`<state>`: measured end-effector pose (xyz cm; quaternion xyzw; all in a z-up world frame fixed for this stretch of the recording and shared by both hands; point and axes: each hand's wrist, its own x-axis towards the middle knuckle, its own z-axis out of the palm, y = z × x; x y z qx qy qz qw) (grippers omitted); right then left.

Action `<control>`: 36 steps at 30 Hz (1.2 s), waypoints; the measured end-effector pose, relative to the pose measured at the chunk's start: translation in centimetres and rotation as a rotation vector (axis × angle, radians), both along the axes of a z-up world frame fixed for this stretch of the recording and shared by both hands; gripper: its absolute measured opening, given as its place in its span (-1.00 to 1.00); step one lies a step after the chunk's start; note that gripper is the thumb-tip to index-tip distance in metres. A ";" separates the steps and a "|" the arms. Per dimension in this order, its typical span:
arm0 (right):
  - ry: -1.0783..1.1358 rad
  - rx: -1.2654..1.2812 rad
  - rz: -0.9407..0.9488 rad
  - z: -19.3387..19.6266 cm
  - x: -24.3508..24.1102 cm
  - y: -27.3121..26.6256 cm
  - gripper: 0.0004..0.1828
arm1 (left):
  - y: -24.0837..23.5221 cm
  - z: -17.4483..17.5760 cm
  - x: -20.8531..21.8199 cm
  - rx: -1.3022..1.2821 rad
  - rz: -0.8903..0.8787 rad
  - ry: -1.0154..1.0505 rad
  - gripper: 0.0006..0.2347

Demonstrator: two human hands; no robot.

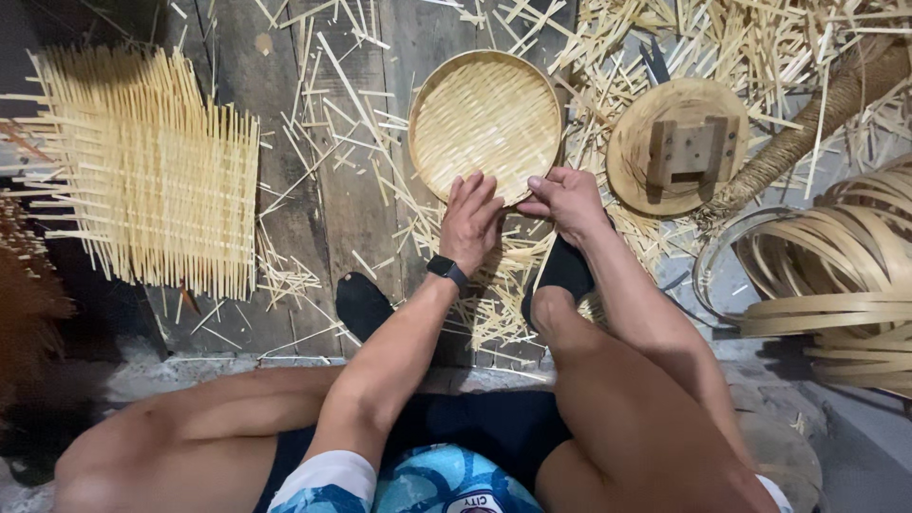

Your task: The person places a circular bamboo frame over a flat woven bamboo mat, then uses scissors to trim the excess bamboo strips around the frame's edge. The person repeats this process with multiple mats and frames.

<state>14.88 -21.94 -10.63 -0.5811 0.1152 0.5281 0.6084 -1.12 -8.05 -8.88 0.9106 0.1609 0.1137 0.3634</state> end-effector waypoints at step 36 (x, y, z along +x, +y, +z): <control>-0.089 0.095 -0.144 -1.3 -1.3 -7.0 -0.60 | 37.2 -1.4 15.7 0.643 0.212 -0.027 -0.65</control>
